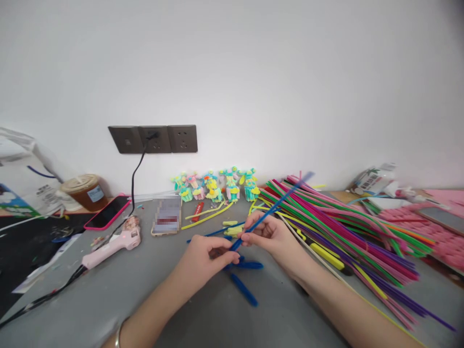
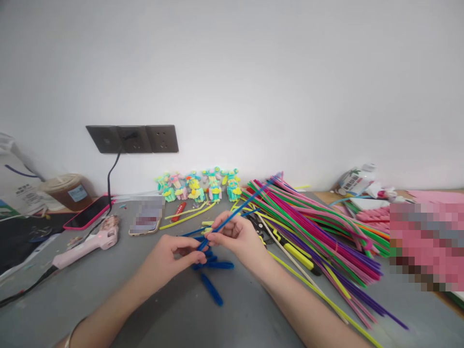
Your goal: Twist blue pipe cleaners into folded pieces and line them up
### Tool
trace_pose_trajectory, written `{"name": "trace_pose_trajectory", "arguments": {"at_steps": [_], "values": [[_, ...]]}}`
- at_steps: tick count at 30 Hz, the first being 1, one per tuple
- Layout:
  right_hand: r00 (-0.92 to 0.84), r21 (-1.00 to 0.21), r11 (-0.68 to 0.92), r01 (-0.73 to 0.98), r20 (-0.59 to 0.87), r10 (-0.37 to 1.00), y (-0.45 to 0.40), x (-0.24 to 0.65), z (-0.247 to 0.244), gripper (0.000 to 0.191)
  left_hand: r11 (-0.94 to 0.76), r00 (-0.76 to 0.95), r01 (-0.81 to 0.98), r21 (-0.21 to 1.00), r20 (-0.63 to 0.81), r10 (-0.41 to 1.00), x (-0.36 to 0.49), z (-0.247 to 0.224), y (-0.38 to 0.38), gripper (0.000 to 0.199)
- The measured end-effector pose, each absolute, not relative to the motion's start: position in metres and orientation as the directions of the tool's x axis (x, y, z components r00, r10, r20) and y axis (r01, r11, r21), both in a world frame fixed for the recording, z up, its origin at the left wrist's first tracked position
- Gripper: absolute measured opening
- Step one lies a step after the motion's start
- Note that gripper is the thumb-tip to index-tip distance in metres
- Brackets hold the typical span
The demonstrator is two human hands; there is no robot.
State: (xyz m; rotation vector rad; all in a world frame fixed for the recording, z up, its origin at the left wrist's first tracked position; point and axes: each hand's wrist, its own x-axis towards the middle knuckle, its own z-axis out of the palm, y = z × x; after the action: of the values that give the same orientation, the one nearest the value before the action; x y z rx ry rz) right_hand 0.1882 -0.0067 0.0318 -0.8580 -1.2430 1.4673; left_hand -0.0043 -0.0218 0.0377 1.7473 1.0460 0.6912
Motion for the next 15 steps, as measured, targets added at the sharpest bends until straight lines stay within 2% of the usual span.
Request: {"name": "trace_pose_trajectory", "arguments": {"at_steps": [4,8,15], "values": [[-0.26,-0.985,0.033,-0.172,0.077,0.962,-0.0056,0.1913,0.032,0.022,-0.185,0.439,0.343,0.921,0.017,0.899,-0.0069,0.0319,-0.0192,0.025],[-0.265,-0.987,0.034,-0.157,0.075,0.961,-0.0042,0.1949,0.0336,0.021,-0.114,0.368,0.294,0.949,-0.003,0.93,-0.0097,0.0319,-0.0174,0.023],[-0.237,-0.984,0.108,-0.142,0.14,0.961,-0.0057,0.1939,0.037,0.021,0.054,0.331,0.077,0.996,-0.076,0.94,-0.0061,0.0398,-0.0161,0.019]]}}
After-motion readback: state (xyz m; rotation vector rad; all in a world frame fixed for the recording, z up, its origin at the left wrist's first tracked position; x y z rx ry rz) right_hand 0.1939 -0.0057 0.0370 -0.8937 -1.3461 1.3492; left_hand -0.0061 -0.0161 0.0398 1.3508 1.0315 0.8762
